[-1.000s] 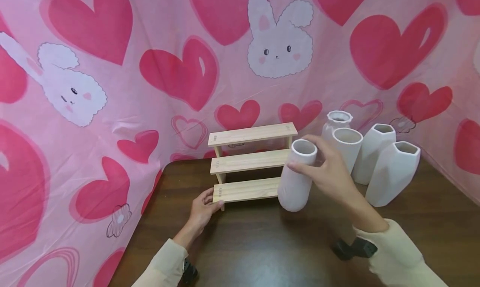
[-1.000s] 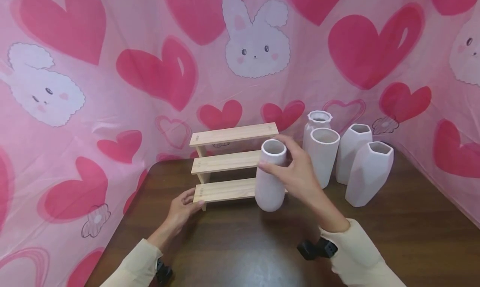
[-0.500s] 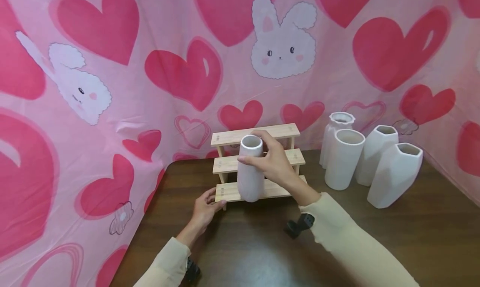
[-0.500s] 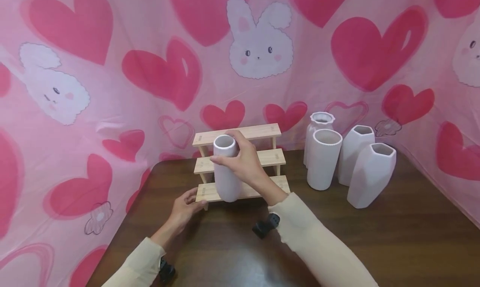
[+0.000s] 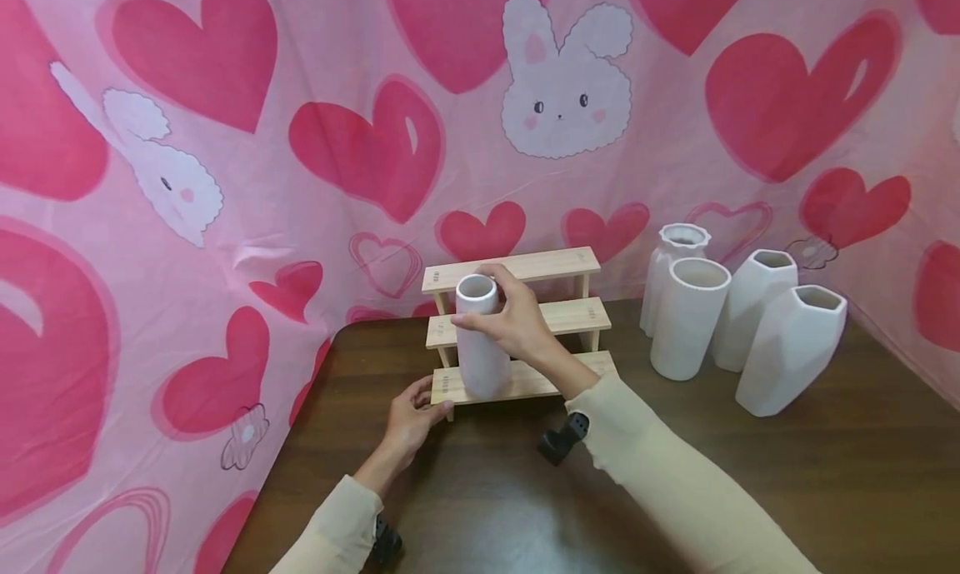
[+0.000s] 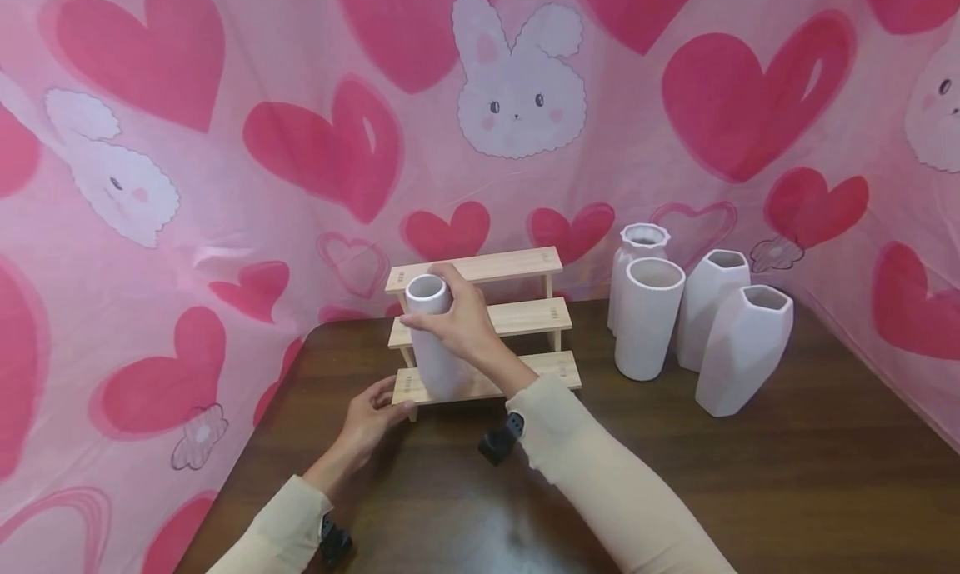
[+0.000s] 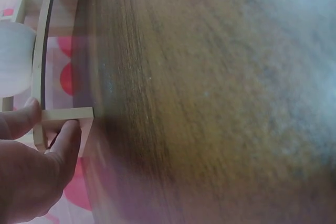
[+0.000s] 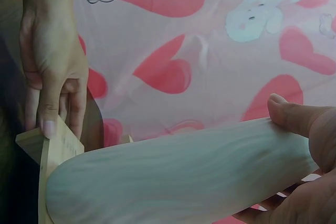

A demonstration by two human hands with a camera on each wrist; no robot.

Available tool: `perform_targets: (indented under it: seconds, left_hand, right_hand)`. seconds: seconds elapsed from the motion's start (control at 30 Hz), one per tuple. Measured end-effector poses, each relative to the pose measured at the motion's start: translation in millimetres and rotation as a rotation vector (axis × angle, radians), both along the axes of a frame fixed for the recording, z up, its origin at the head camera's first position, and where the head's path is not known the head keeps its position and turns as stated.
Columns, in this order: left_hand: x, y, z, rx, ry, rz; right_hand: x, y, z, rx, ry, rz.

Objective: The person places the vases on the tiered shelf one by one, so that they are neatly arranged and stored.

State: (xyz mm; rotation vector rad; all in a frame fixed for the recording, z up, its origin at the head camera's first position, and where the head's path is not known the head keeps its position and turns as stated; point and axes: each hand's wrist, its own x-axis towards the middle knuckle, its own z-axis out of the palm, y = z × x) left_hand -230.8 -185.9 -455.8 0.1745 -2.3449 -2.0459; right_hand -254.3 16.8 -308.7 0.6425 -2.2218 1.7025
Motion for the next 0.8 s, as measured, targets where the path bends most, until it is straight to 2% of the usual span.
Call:
perform_targets:
  seconds: [0.2, 0.47, 0.6, 0.8]
  left_hand:
    - [0.9, 0.0, 0.1, -0.008, -0.011, -0.002]
    - [1.9, 0.4, -0.4, 0.016, 0.01, 0.0]
    - [1.3, 0.5, -1.6, 0.021, 0.011, -0.001]
    - [1.7, 0.2, -2.9, 0.024, 0.004, -0.001]
  right_hand:
    - [-2.0, -0.5, -1.0, 0.015, 0.004, -0.011]
    - [-3.7, -5.0, 0.1, 0.099, -0.019, 0.01]
    - [-3.7, -4.2, -1.4, 0.095, -0.014, -0.004]
    - [-2.6, -2.8, -4.6, 0.089, 0.005, 0.02]
